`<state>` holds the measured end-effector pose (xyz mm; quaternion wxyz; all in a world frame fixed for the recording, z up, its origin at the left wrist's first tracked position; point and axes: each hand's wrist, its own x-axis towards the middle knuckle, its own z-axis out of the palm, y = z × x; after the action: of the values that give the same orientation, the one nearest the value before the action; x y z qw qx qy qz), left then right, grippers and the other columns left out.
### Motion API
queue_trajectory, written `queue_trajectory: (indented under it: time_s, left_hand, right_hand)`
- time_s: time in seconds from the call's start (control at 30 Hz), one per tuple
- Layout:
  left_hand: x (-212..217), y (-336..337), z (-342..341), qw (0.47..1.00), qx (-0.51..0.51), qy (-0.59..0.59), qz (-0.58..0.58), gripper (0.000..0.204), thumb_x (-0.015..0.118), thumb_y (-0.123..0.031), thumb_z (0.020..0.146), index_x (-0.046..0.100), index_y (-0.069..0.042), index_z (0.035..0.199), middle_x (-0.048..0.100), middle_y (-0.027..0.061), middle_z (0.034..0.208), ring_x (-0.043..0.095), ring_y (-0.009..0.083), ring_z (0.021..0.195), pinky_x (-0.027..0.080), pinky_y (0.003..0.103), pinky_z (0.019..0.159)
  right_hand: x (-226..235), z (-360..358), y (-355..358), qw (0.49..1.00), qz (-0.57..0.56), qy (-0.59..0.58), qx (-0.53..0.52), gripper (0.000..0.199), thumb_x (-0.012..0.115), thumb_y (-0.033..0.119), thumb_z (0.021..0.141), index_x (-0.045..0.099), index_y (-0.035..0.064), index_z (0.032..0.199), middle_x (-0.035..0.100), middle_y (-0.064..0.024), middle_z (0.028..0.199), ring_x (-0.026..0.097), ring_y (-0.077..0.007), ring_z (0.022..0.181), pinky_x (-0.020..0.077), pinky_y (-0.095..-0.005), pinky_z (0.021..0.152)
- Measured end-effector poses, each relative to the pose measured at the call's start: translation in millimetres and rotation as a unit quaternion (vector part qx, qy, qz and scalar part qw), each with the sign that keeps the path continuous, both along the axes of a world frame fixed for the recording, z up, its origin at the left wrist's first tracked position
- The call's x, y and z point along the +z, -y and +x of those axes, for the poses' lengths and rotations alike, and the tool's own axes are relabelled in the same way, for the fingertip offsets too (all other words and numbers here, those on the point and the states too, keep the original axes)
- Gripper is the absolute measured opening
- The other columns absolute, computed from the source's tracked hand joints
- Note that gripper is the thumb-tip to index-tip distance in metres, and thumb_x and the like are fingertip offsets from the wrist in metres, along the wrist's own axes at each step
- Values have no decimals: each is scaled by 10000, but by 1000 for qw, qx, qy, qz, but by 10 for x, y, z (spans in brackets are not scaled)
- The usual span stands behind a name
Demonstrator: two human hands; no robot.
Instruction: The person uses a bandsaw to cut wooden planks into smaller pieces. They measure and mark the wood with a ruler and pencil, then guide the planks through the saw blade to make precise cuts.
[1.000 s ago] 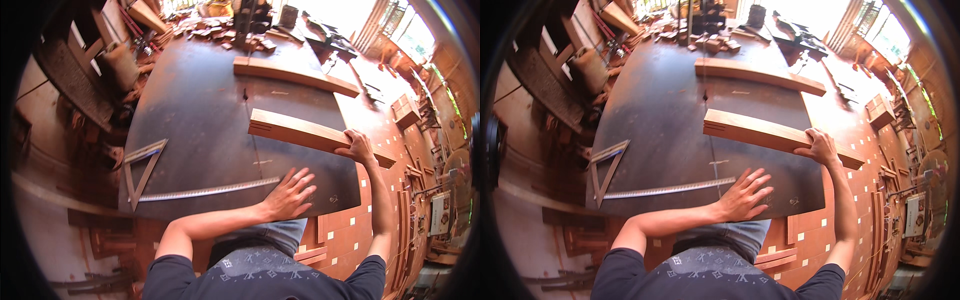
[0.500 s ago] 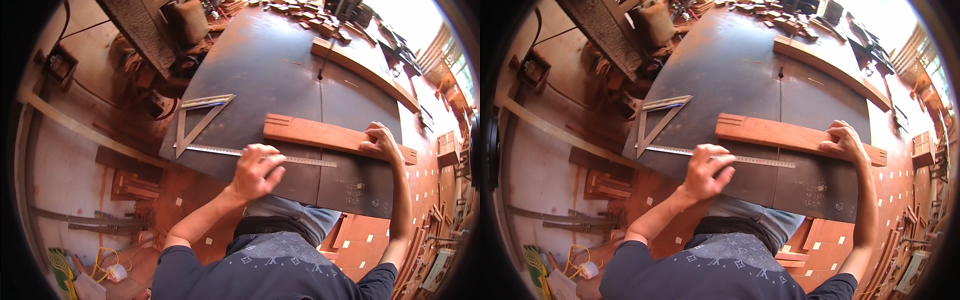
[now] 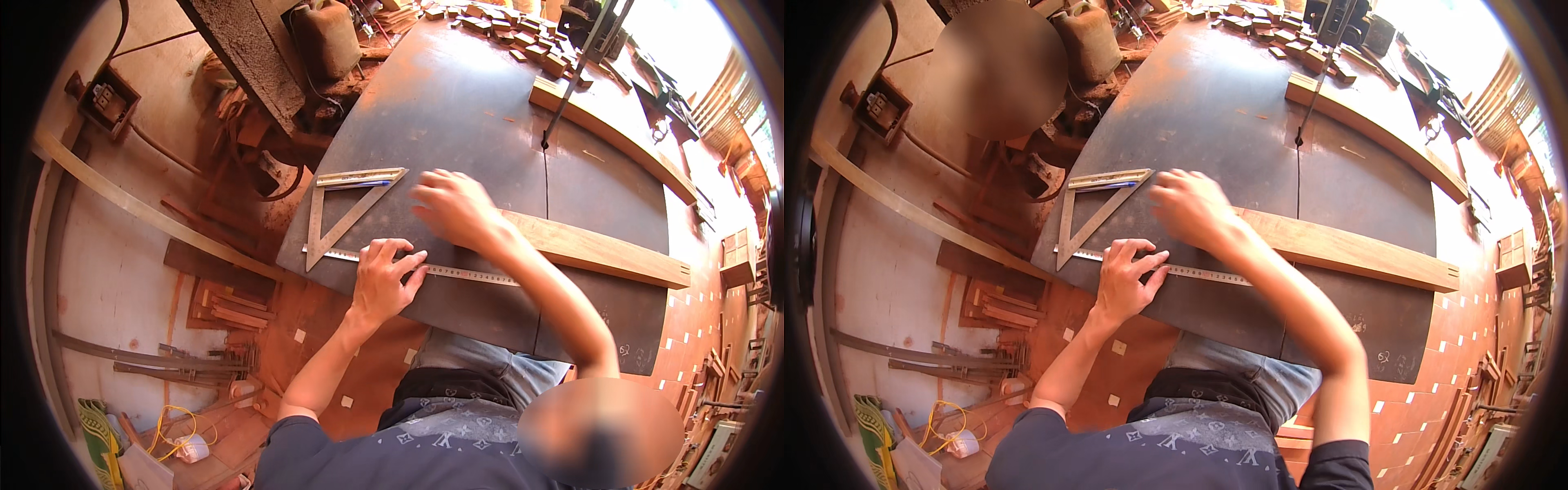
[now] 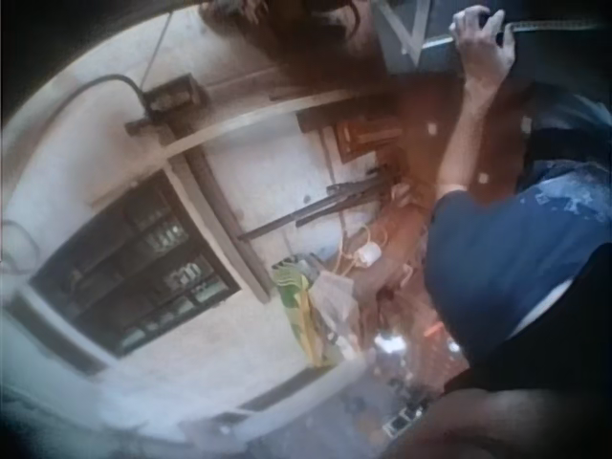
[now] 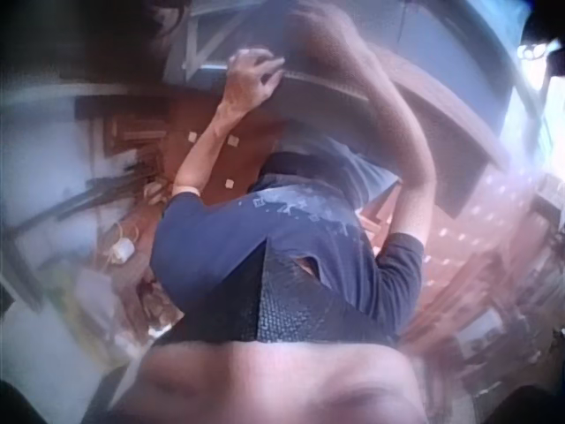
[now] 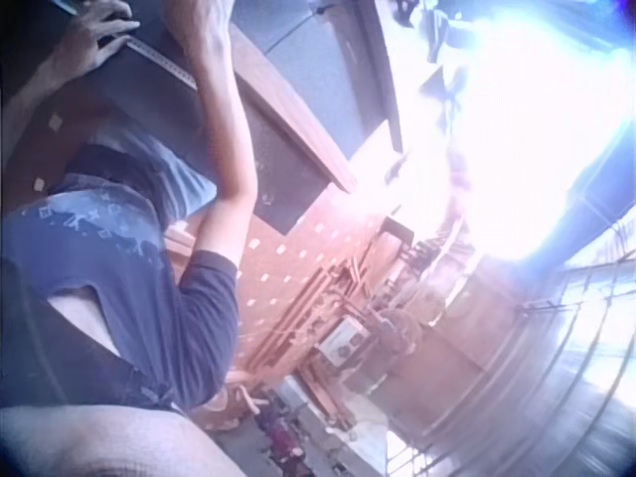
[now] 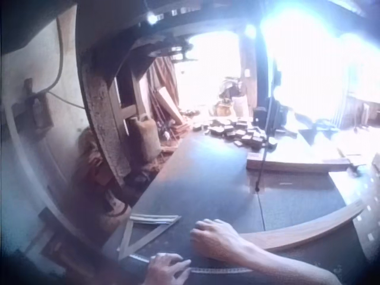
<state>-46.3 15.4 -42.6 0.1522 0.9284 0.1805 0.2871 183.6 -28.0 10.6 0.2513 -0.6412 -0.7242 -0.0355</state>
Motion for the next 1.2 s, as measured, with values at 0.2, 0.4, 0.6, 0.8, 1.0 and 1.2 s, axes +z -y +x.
queue_trajectory:
  time_s: [0.2,0.4,0.6,0.8,1.0,1.2]
  left_hand:
    - [-18,-4,49,998,-32,59,-22,190,908,-151,817,853,-151,998,730,-14,1033,675,260,1044,509,428,908]
    - [-17,-29,59,997,-50,53,-15,124,895,-177,840,793,-157,907,706,-29,968,670,250,1002,491,431,901]
    - [229,41,76,980,-157,-24,-121,91,861,-113,903,777,-94,934,722,54,923,691,287,888,522,426,796]
    - [612,-3,595,972,-188,29,-140,81,834,-92,940,767,-47,936,738,109,868,702,304,727,547,396,675]
    - [818,-445,1238,976,-169,-28,-138,120,811,-125,968,793,-6,968,761,115,847,690,232,707,538,379,675]
    - [812,-653,1381,958,-167,-127,-196,146,800,-136,977,801,10,984,757,93,808,634,146,679,527,335,668]
  right_hand:
    - [-471,-475,-919,991,23,122,-57,140,714,126,896,820,46,942,720,-140,1092,714,-302,1084,591,-415,904]
    - [-280,-715,-928,972,-48,203,-109,143,735,166,890,853,105,836,789,-123,898,792,-265,910,618,-396,764]
    - [409,-518,-256,984,-139,64,-89,124,731,130,886,830,56,901,801,-153,872,818,-293,818,650,-447,691]
    - [882,286,1117,969,-60,-28,-239,268,649,-2,912,778,72,1135,795,-189,944,780,-404,875,620,-503,800]
    - [486,822,1787,941,18,-110,-319,115,738,148,1024,788,46,1042,764,-179,924,723,-381,849,553,-464,797]
    - [-31,888,1864,929,67,-84,-353,118,829,192,955,805,78,966,737,-115,886,675,-351,915,545,-477,847]
